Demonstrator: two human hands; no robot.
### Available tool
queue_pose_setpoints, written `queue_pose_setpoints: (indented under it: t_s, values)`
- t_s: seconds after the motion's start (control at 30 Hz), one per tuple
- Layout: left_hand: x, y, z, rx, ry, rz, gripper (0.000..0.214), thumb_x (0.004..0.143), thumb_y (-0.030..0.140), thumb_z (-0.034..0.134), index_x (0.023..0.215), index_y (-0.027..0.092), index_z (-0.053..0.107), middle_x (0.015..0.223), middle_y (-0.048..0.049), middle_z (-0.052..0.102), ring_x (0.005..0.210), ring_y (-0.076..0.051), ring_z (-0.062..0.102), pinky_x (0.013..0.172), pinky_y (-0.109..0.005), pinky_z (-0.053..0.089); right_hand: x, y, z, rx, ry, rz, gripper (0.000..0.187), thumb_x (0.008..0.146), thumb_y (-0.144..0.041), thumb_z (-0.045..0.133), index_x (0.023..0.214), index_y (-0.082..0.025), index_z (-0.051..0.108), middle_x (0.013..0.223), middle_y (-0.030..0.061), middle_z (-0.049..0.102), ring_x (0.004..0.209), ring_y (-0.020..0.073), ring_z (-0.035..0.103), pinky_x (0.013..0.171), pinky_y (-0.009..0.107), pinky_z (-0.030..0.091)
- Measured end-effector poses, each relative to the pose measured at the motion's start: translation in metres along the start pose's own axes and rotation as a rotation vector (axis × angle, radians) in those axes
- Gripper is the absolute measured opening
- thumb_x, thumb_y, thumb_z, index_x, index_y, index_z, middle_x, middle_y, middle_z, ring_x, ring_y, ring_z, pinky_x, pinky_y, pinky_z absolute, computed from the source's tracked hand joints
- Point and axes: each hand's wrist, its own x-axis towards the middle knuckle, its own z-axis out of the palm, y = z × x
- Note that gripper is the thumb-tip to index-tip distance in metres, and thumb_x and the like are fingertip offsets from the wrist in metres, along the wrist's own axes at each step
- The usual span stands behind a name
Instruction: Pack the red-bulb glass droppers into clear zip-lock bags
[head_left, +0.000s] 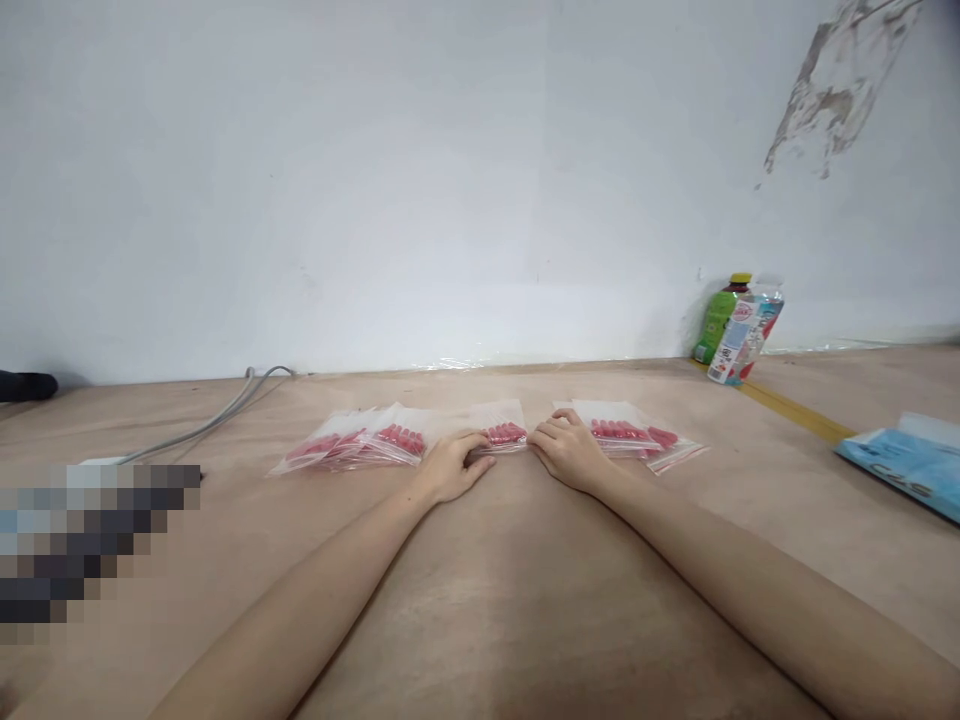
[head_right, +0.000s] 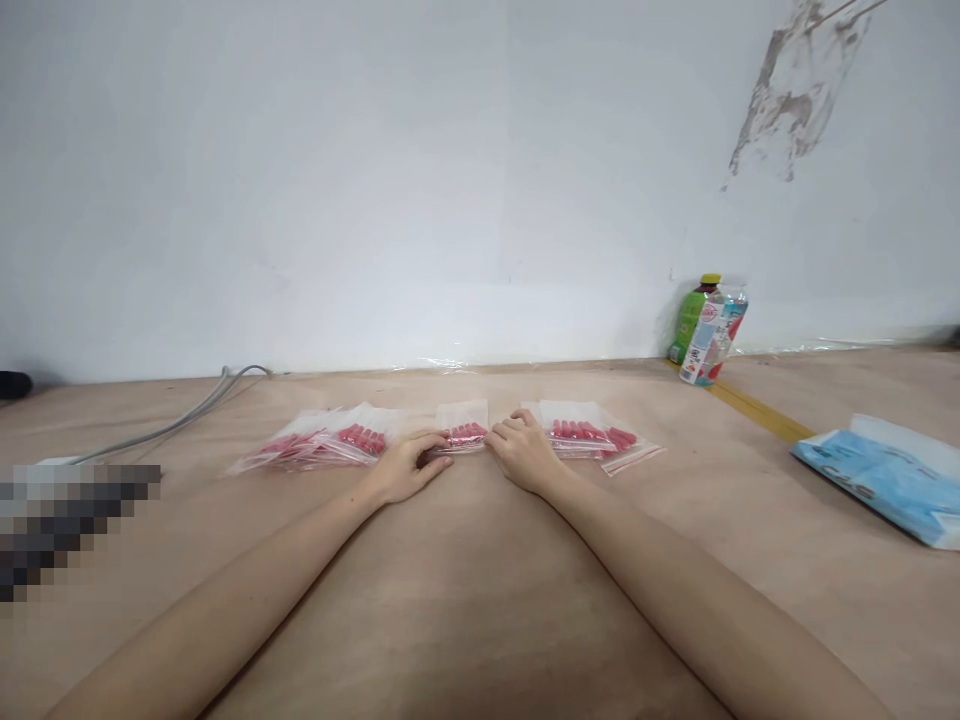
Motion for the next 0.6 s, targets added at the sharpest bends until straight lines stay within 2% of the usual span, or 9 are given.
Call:
queue_pose_setpoints:
  t_s: [0.2,0.37,0.6]
  values:
    - [0.015,0.013,0.012,0.059,0.031,0.121,0.019,0.08,0.019,0.051,0.097,0.019,0.059,0.107,-0.0055,0.059,0.1,-0.018,0.054,0.088,-0.031,0.043,0.003,-0.005,-0.002,-0.027,0.001,-0.017,0.02,0.082,-0.014,0.041,0.074,-0.015,0.059,0.066,0.004,0.061,0.063,0.014,0.051,0.084,0.038,0.026]
    - [0.029,0.016,0.029,0.109,0.025,0.225,0.018,0.079,0.012,0.045,0.087,0.016,0.061,0.097,-0.0078,0.063,0.095,-0.019,0.056,0.085,-0.033,0.045,0.005,-0.01,-0.003,0.006,0.044,-0.006,0.022,0.083,-0.019,0.041,0.071,-0.015,0.059,0.064,0.0038,0.062,0.061,0.014,0.052,0.081,0.036,0.027]
    - [0.03,0.015,0.028,0.162,0.016,0.289,0.018,0.081,0.013,0.044,0.081,0.016,0.061,0.09,-0.007,0.064,0.091,-0.019,0.058,0.084,-0.034,0.045,0.006,-0.011,-0.006,-0.001,0.048,-0.031,0.023,0.083,-0.017,0.04,0.071,-0.015,0.059,0.062,0.0036,0.061,0.059,0.0135,0.051,0.081,0.037,0.027]
